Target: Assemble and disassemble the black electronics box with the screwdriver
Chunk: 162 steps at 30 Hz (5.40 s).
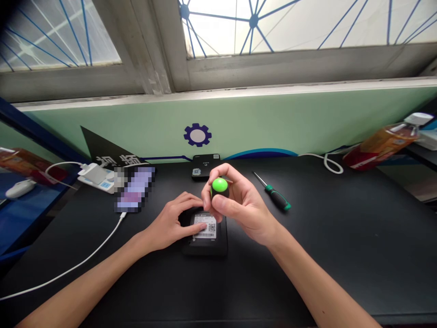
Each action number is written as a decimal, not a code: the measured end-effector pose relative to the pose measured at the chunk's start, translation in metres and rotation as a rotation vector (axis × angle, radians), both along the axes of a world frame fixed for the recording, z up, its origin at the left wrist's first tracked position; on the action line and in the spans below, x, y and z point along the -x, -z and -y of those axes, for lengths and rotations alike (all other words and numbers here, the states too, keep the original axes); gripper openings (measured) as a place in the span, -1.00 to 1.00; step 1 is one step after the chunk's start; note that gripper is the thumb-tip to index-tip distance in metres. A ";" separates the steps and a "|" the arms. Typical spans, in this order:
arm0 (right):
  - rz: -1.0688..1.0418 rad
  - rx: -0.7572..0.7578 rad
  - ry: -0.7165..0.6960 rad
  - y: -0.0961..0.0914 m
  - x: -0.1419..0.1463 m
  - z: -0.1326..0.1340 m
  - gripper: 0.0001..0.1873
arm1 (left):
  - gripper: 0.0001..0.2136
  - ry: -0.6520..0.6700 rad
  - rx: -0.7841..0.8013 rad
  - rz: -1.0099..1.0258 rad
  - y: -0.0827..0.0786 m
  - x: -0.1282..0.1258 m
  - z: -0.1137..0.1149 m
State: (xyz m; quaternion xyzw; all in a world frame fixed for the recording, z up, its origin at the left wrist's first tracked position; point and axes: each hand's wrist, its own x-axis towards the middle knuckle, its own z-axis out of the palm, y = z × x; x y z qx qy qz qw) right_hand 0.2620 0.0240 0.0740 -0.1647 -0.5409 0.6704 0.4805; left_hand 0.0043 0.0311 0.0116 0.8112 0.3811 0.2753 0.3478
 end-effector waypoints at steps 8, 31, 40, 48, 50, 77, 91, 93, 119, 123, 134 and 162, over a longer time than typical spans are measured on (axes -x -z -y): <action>-0.018 0.003 -0.039 -0.004 -0.001 0.000 -0.62 | -0.62 -0.004 0.001 -0.003 0.001 0.001 0.000; 0.010 0.022 -0.004 0.001 -0.002 -0.003 -0.60 | -0.61 0.001 0.001 -0.004 0.002 0.001 0.001; -0.013 0.046 0.008 -0.002 0.000 -0.002 -0.70 | -0.61 0.001 -0.003 -0.010 0.000 0.000 0.000; -0.008 0.033 -0.009 -0.003 -0.001 -0.001 -0.58 | -0.62 0.005 -0.006 -0.006 -0.002 -0.001 0.000; 0.005 0.038 -0.006 -0.004 -0.001 -0.002 -0.51 | -0.62 0.005 -0.008 -0.003 -0.001 -0.001 0.000; -0.009 0.075 -0.025 0.000 -0.002 -0.002 -0.65 | -0.62 0.026 -0.042 -0.026 -0.001 -0.001 0.001; 0.032 0.064 -0.033 -0.002 -0.002 -0.003 -0.51 | -0.49 0.049 -0.083 -0.042 -0.001 0.000 0.002; 0.024 0.074 -0.032 -0.003 -0.001 -0.003 -0.53 | -0.39 0.065 -0.101 -0.065 -0.002 0.001 0.003; -0.172 0.037 0.009 -0.013 -0.002 0.000 -0.54 | -0.06 0.372 0.106 -0.144 -0.030 0.023 -0.008; -0.208 0.105 0.071 -0.015 -0.003 -0.004 -0.56 | -0.01 0.183 0.099 -0.065 -0.035 0.019 0.000; -0.240 0.154 0.042 -0.013 -0.004 -0.005 -0.57 | 0.13 0.069 -0.103 -0.273 -0.018 -0.022 0.046; -0.088 0.043 0.027 -0.004 -0.004 -0.006 -0.64 | 0.00 0.090 -0.111 -0.247 -0.022 -0.012 0.034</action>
